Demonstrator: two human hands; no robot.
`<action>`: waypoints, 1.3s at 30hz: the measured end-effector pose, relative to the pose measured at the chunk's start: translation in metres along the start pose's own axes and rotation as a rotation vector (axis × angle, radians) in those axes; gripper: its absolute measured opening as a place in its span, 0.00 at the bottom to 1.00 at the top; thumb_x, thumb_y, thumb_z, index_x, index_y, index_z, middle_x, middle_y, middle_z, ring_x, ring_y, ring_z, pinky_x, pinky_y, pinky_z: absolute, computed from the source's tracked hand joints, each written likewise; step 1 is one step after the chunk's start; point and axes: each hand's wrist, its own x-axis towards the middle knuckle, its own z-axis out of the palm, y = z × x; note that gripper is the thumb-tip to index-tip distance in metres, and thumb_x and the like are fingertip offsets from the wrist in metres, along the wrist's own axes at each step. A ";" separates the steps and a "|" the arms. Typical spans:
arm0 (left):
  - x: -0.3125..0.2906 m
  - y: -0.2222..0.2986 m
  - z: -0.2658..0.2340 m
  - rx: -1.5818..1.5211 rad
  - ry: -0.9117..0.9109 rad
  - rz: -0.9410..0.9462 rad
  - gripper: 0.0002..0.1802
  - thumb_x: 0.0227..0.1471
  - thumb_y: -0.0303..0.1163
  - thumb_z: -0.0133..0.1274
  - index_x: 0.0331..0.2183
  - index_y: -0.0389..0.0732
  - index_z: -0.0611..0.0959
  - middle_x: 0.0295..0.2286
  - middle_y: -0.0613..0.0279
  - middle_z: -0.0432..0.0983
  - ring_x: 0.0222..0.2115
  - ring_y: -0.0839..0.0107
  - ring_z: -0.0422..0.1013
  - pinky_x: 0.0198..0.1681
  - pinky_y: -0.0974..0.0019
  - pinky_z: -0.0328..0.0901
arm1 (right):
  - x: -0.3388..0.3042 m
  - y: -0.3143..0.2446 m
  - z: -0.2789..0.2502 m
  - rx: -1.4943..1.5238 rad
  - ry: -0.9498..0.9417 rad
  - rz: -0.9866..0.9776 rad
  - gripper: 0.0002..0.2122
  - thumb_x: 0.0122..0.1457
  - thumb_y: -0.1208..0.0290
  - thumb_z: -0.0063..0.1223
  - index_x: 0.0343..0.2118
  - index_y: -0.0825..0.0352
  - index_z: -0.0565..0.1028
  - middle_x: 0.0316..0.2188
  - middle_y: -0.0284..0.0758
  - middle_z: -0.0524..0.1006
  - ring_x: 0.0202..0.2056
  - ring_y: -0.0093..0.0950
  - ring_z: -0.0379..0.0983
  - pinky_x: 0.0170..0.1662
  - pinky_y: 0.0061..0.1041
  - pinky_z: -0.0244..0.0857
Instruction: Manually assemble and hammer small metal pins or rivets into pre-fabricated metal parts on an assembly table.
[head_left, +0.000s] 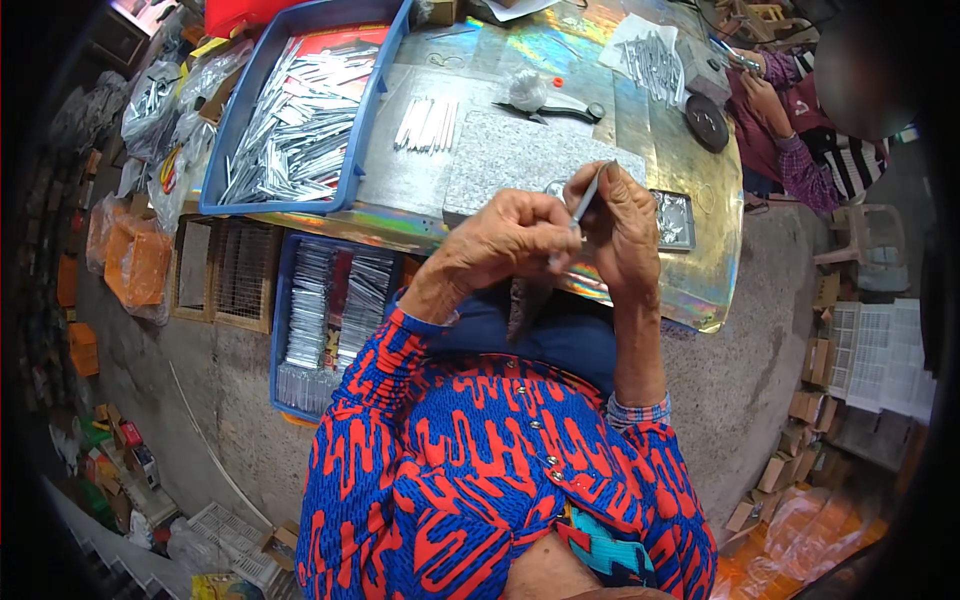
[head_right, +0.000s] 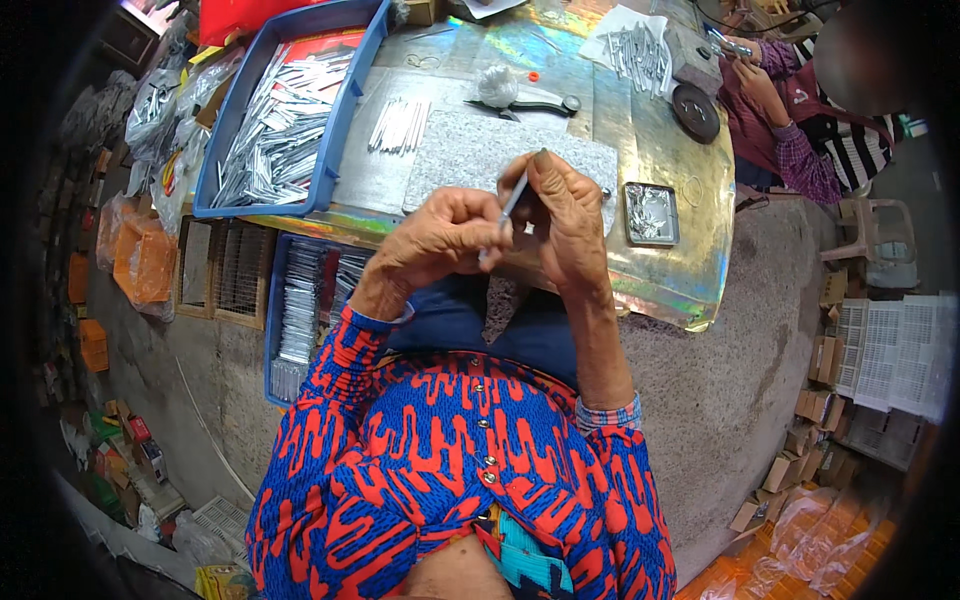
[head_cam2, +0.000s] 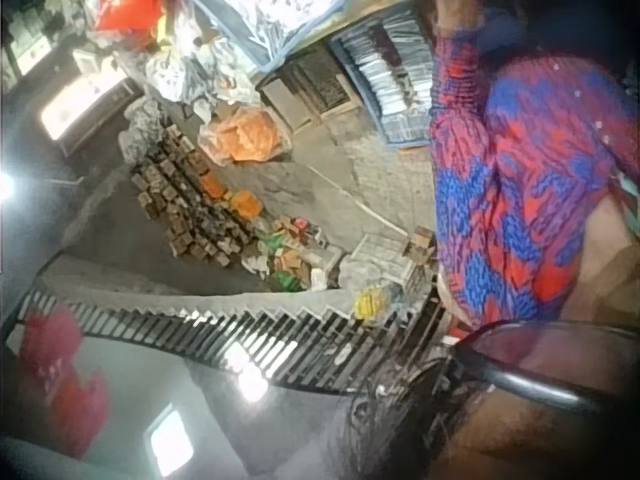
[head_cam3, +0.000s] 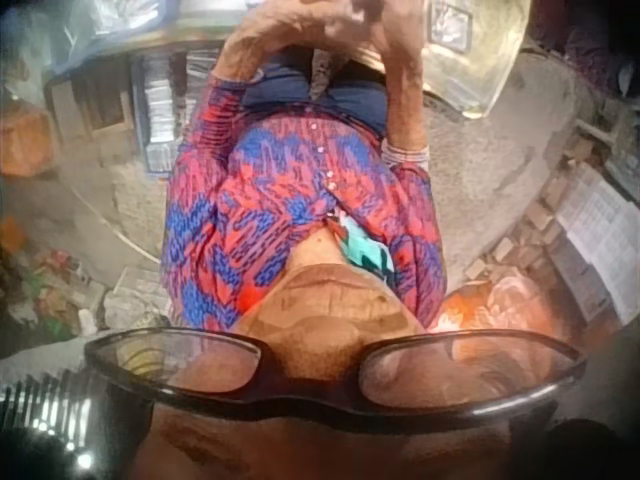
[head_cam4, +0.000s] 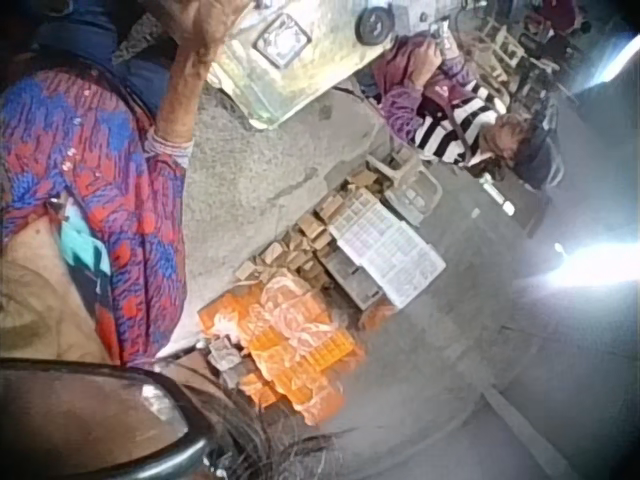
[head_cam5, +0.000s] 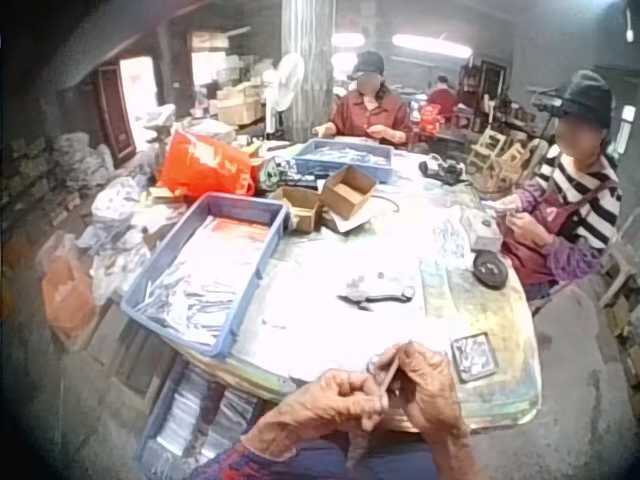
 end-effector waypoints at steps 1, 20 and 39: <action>-0.002 0.002 -0.005 0.086 0.099 0.070 0.06 0.46 0.29 0.54 0.25 0.37 0.75 0.17 0.64 0.71 0.12 0.83 0.61 0.14 0.81 0.53 | 0.000 0.000 0.002 -0.135 0.093 -0.005 0.16 0.59 0.63 0.41 0.32 0.74 0.72 0.25 0.35 0.71 0.23 0.17 0.64 0.26 0.16 0.60; 0.060 0.015 -0.190 1.621 1.146 0.060 0.10 0.42 0.27 0.45 0.29 0.34 0.77 0.27 0.40 0.73 0.31 0.44 0.71 0.35 0.51 0.66 | -0.052 0.008 -0.047 -0.335 0.251 0.085 0.09 0.55 0.73 0.47 0.34 0.74 0.72 0.23 0.33 0.72 0.20 0.13 0.62 0.23 0.12 0.56; -0.094 0.082 -0.245 1.785 1.053 0.071 0.10 0.33 0.23 0.52 0.26 0.33 0.77 0.20 0.54 0.74 0.21 0.61 0.71 0.26 0.64 0.64 | -0.056 0.000 -0.100 -0.180 0.341 -0.026 0.07 0.56 0.76 0.46 0.35 0.72 0.72 0.24 0.33 0.72 0.22 0.15 0.64 0.22 0.13 0.58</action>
